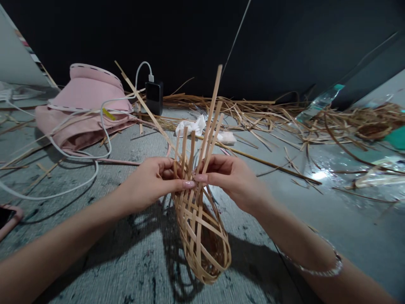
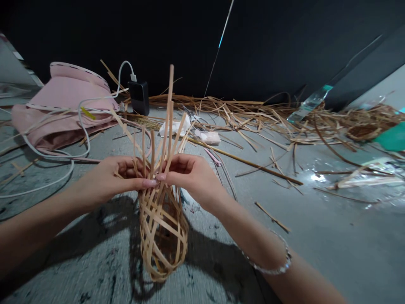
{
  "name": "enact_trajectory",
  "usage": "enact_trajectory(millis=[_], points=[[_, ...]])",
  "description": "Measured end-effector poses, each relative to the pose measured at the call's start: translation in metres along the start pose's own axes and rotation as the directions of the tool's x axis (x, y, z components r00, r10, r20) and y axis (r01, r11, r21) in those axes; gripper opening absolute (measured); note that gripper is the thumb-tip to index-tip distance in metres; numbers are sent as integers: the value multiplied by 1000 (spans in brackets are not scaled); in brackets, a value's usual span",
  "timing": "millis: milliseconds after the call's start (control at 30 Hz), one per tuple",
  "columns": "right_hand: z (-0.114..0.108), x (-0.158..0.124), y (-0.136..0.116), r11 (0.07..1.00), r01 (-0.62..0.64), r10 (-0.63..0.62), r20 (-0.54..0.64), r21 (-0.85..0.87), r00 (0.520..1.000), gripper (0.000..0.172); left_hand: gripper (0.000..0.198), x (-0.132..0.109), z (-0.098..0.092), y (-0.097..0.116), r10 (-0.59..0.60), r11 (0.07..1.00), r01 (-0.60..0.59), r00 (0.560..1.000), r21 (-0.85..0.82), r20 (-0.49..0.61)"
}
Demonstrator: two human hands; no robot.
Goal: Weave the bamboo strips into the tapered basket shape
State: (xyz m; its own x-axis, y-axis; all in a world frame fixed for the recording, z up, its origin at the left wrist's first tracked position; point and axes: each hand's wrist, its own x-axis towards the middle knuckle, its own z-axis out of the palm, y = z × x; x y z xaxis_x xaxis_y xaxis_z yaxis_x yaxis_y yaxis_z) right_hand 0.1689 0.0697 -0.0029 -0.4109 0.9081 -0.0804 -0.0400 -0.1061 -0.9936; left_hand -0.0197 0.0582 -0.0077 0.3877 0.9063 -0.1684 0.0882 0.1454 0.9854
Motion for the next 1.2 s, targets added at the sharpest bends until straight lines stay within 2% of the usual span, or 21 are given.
enact_trajectory(millis=[233,433,667,833,933,1200], points=[[-2,0,-2,999,-11,11,1,-35,1000,15,13,0,-2,-2,47,999,-46,998,-19,38],[-1,-1,-2,999,-30,30,-6,-11,1000,22,13,0,-3,0,32,999,-32,999,3,24],[2,-2,-2,999,-10,8,-39,-44,999,27,20,1,-2,-2,-17,998,18,1000,-63,17],[2,-3,-3,1000,12,-12,12,-27,1000,28,22,0,-3,-2,37,999,-37,999,-23,16],[2,-3,-2,999,28,-28,1,-25,1000,30,24,-1,-2,-2,64,998,-65,998,-10,-11],[5,-2,4,994,98,-100,25,55,995,8,13,0,0,-2,76,996,-75,997,-42,18]])
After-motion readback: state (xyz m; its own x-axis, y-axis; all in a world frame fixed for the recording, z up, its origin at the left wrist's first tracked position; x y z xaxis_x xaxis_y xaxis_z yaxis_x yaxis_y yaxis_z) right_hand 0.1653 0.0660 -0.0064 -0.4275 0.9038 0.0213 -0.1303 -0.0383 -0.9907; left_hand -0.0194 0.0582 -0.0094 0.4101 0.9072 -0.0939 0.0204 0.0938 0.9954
